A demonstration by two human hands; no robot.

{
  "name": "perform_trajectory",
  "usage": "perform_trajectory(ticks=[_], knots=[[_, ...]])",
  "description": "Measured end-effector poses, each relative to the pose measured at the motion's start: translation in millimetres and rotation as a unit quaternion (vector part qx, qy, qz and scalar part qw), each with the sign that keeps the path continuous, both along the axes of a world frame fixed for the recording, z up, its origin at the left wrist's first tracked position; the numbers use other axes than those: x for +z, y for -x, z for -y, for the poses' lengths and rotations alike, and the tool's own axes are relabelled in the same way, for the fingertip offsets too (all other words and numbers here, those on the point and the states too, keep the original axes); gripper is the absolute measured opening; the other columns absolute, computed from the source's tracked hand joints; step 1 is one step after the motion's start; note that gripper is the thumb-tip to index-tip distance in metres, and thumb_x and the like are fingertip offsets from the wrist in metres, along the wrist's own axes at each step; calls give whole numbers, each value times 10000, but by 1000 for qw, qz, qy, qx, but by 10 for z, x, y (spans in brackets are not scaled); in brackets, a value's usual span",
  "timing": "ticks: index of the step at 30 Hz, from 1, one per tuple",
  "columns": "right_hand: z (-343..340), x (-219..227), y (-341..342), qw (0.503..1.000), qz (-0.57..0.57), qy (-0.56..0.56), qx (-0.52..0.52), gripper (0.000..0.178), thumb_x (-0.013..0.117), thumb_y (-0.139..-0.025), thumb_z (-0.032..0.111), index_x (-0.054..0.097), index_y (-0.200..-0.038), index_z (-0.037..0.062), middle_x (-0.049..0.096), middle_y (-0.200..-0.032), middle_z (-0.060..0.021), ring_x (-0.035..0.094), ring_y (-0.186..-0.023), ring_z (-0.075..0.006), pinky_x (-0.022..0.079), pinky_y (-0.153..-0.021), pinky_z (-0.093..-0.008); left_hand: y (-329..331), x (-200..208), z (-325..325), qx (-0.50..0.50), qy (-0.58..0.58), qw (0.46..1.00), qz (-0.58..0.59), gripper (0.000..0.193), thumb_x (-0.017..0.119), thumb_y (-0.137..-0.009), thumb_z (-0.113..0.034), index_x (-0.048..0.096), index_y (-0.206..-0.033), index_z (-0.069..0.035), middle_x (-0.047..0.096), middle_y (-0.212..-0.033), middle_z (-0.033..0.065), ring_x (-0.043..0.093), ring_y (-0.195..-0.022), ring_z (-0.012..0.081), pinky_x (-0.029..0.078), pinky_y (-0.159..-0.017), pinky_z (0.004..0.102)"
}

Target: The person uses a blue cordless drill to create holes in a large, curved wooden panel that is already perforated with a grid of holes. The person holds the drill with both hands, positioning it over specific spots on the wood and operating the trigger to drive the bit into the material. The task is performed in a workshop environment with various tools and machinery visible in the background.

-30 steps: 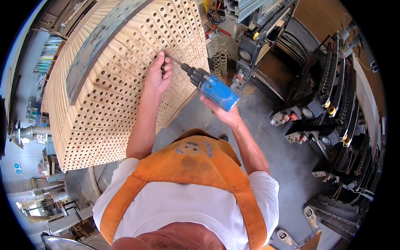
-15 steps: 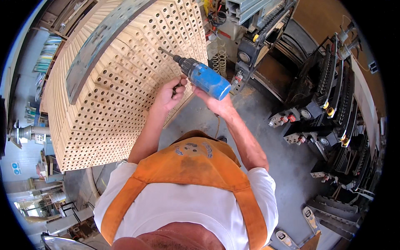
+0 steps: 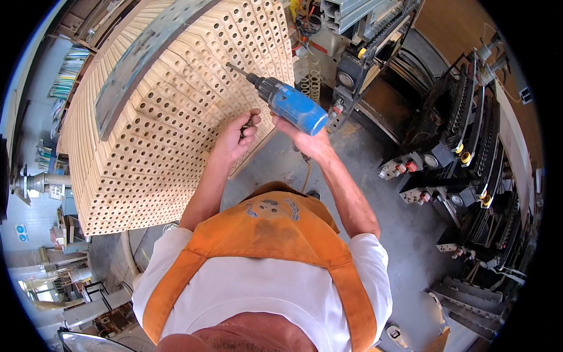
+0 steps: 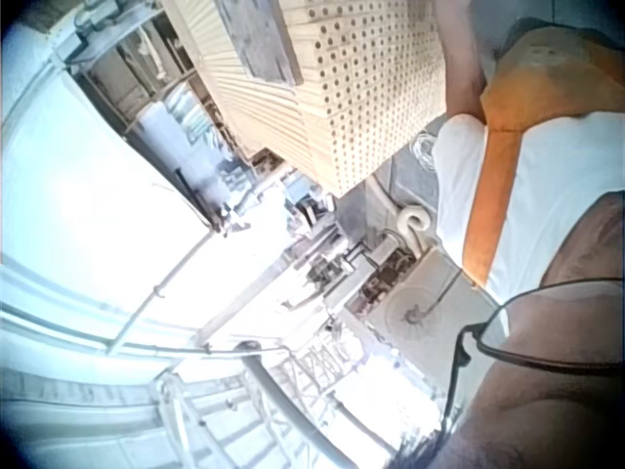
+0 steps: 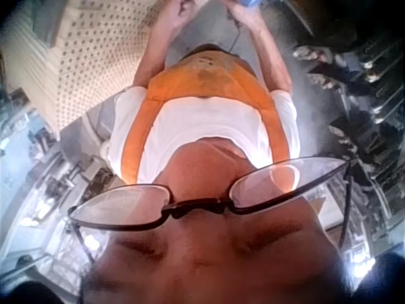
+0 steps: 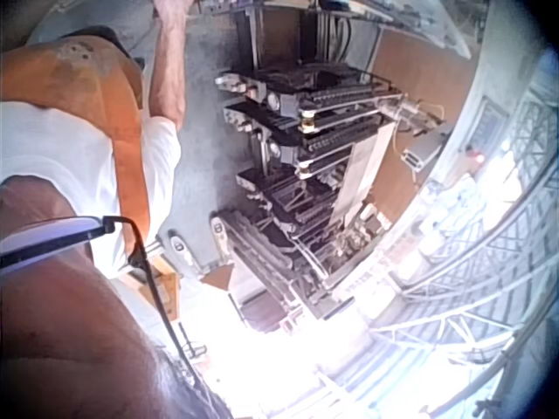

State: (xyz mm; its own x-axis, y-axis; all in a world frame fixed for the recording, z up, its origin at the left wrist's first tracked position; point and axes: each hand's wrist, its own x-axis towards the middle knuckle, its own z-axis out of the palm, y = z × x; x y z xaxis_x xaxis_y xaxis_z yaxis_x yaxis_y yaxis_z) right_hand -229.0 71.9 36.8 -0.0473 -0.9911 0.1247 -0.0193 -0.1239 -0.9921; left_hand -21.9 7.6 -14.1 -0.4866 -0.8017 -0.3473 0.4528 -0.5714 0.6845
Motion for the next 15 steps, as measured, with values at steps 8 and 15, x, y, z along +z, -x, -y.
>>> perform_trajectory(ticks=[8,15], knots=[[-321,-59,201,994,97,-37,40,311,709,-824,123,626,-1113,43,690,-982,-72,614,-829,-124,497,-674,-270,-71,375,130,113,141,983,44,210,533,-971,-205,575,-1098,-43,579,-878,32,419,-560,50,311,-413,166],[-350,-249,404,970,201,-89,107,368,713,-803,129,601,-1142,39,670,-991,-97,631,-891,-174,516,-674,-288,-179,574,228,19,117,992,-34,234,529,-978,-252,581,-1020,-29,523,-778,-4,409,-537,44,312,-414,166]])
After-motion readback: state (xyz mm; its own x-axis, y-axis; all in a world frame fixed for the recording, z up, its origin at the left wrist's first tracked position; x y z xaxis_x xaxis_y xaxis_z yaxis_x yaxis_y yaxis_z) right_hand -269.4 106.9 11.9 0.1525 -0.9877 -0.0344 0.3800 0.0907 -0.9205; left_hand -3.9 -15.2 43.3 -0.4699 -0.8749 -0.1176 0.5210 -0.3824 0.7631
